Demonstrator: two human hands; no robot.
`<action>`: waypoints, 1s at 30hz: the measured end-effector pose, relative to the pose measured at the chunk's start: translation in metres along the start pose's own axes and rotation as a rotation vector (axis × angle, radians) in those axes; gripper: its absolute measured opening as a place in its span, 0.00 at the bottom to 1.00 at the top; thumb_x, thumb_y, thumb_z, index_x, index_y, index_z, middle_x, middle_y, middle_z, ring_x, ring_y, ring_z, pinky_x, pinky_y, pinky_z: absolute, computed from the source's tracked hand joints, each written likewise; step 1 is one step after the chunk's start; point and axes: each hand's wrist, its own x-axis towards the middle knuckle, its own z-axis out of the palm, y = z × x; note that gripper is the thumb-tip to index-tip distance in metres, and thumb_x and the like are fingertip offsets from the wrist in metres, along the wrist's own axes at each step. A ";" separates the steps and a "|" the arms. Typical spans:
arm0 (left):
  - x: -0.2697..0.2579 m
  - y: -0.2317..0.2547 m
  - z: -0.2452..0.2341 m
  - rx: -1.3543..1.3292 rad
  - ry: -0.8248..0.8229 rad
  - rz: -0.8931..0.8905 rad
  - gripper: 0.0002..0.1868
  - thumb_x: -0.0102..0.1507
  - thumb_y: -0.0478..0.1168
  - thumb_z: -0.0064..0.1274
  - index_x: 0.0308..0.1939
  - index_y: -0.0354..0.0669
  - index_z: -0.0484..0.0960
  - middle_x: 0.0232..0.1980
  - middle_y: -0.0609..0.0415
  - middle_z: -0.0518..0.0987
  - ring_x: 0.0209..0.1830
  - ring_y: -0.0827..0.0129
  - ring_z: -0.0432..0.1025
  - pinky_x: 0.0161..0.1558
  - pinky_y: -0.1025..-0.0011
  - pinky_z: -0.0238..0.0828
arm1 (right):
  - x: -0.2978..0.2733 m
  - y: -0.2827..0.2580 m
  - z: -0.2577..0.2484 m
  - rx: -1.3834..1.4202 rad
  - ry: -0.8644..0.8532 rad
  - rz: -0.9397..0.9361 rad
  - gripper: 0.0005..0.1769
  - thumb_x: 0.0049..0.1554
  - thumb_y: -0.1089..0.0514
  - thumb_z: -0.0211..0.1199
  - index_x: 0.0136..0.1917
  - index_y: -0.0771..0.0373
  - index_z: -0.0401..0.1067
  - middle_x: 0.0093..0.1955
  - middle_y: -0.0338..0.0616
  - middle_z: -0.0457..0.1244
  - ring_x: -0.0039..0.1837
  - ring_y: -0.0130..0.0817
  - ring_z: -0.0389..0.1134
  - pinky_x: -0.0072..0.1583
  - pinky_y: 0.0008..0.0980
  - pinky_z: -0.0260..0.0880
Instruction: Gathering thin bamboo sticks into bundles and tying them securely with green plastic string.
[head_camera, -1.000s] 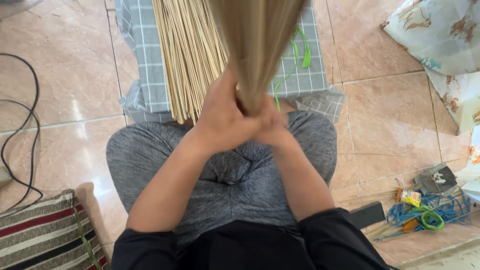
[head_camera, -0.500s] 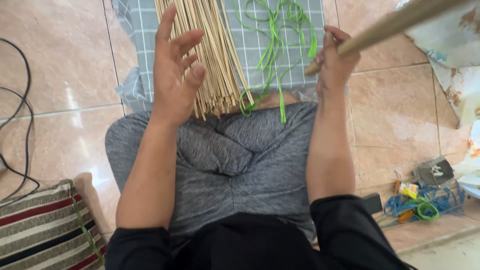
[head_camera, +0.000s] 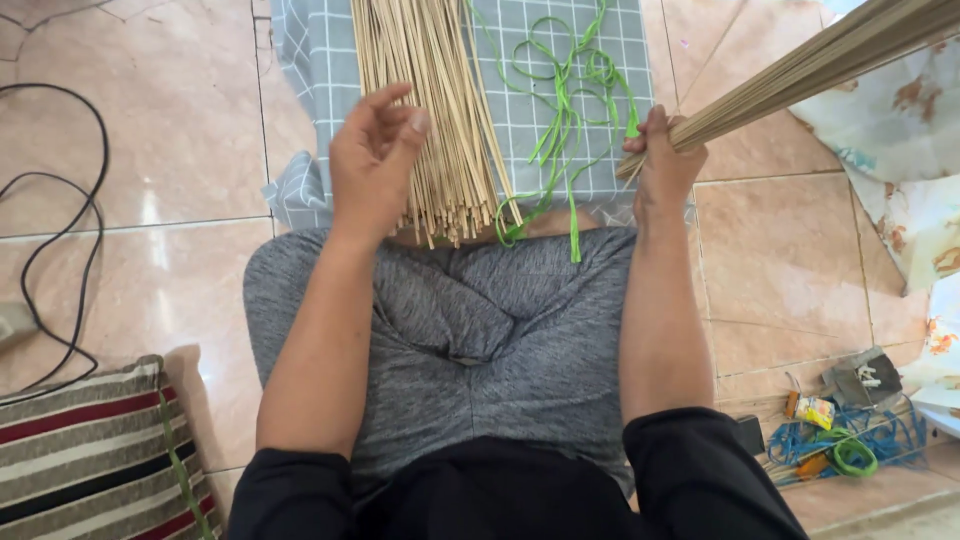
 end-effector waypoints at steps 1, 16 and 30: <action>-0.001 -0.002 -0.003 0.000 0.000 -0.007 0.18 0.68 0.39 0.55 0.62 0.41 0.74 0.47 0.53 0.80 0.43 0.72 0.75 0.44 0.79 0.80 | -0.002 -0.001 -0.001 -0.004 0.000 0.006 0.13 0.60 0.57 0.68 0.36 0.61 0.70 0.34 0.41 0.65 0.33 0.27 0.67 0.43 0.27 0.76; -0.007 -0.004 0.010 -0.090 0.027 0.072 0.11 0.71 0.36 0.55 0.57 0.38 0.78 0.43 0.55 0.76 0.43 0.75 0.73 0.46 0.79 0.73 | -0.014 -0.018 -0.003 0.147 -0.165 -0.071 0.10 0.68 0.59 0.60 0.60 0.63 0.73 0.30 0.32 0.54 0.32 0.21 0.54 0.43 0.25 0.64; -0.039 0.023 0.089 0.407 -0.686 0.162 0.63 0.57 0.52 0.65 0.79 0.36 0.33 0.62 0.37 0.79 0.45 0.52 0.81 0.40 0.62 0.81 | -0.092 -0.065 0.036 0.754 -0.708 0.054 0.11 0.67 0.66 0.60 0.60 0.56 0.77 0.72 0.49 0.59 0.73 0.46 0.64 0.60 0.36 0.80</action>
